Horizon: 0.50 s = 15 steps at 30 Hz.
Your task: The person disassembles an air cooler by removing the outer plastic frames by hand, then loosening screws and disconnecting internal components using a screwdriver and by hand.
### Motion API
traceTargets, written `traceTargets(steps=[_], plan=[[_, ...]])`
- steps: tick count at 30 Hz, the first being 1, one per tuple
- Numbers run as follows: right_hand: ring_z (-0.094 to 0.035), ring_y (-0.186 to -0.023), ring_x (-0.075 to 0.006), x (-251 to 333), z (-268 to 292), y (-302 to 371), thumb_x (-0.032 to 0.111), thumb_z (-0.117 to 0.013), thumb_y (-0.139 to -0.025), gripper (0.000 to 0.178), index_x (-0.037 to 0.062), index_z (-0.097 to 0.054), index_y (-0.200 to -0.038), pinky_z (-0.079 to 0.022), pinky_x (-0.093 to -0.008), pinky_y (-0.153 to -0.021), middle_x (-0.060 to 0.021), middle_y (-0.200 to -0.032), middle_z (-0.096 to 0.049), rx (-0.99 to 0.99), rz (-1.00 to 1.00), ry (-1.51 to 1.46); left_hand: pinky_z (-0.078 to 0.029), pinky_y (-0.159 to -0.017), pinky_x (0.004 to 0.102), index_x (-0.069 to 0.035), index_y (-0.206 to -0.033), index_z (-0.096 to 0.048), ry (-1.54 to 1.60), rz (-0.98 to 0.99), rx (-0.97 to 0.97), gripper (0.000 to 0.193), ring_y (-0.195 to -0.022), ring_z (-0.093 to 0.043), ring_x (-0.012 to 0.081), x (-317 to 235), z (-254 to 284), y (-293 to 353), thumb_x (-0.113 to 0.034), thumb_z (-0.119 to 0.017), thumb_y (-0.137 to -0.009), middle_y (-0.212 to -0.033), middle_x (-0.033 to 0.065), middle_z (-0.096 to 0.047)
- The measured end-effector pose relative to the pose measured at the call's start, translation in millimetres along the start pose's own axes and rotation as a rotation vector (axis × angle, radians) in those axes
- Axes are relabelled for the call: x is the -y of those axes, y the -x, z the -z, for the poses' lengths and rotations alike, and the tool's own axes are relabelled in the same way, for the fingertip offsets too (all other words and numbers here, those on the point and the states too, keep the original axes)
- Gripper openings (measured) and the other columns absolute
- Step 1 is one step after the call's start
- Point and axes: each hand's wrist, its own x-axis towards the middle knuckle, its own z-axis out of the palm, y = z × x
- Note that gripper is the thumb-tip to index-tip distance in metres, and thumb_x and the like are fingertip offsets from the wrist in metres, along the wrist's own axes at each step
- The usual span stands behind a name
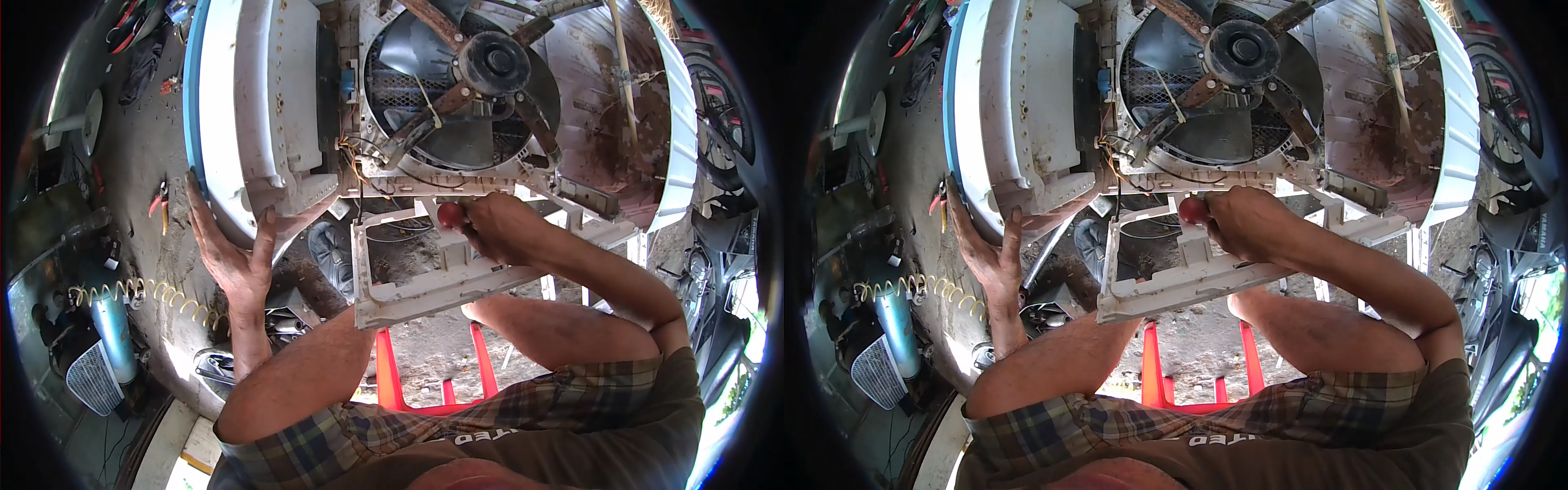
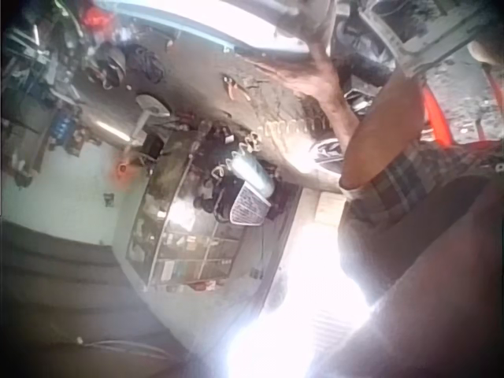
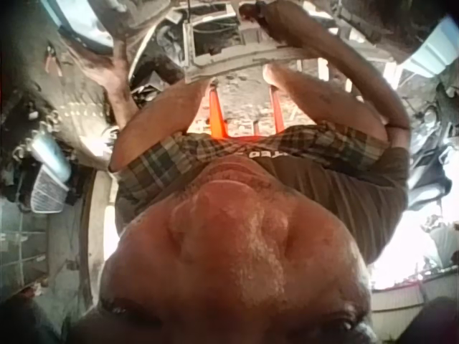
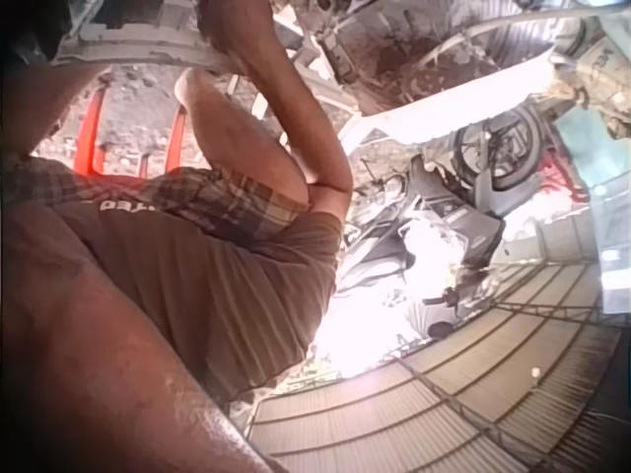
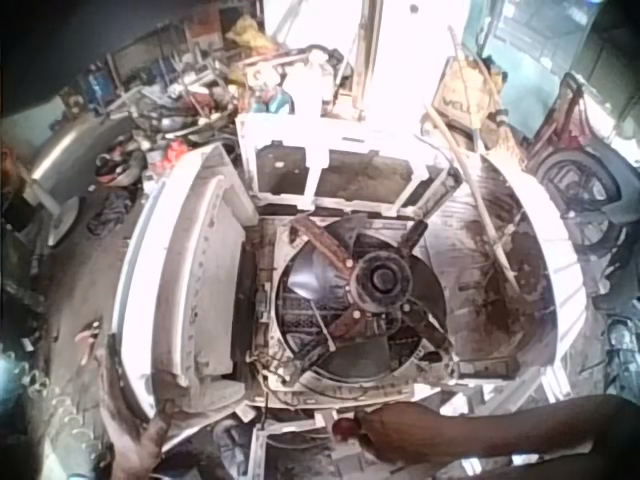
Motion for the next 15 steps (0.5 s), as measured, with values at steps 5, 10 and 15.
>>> traceTargets(steps=[5,10,15], plan=[[-0.073,-0.081,-0.0444,-1,4,0,0.019,-0.063,-0.096,0.025,-0.0030,-0.069,-0.105,-0.057,-0.0528,-0.076,-0.0267,-0.085,-0.073,0.014,0.010,-0.026,-0.036,-0.119,0.0556,0.002,-0.163,-0.024,-0.048,-0.026,0.015,0.106,-0.146,-0.042,0.0475,2,1,0,-0.044,-0.080,-0.086,-0.159,0.0311,-0.040],[-0.073,-0.084,-0.0413,-14,-6,-3,0.018,-0.064,-0.094,0.026,-0.0035,-0.069,-0.107,-0.056,-0.0494,-0.074,-0.0278,-0.088,-0.072,-0.367,0.015,-0.232,-0.034,-0.120,0.0551,0.002,-0.162,-0.029,-0.034,-0.020,-0.003,0.105,-0.147,-0.041,0.0472,-3,-1,-1,-0.043,-0.082,-0.084,-0.158,0.0304,-0.042],[-0.057,-0.068,-0.0169,-43,7,-19,0.014,-0.064,-0.093,0.021,-0.0014,-0.067,-0.107,-0.047,-0.0347,-0.064,-0.0058,-0.082,-0.067,-0.758,-0.163,-1.257,-0.032,-0.122,0.0540,0.002,-0.163,-0.029,0.021,0.035,0.002,0.106,-0.150,-0.039,0.0449,-3,-1,0,-0.041,-0.083,-0.082,-0.160,0.0300,-0.041]])
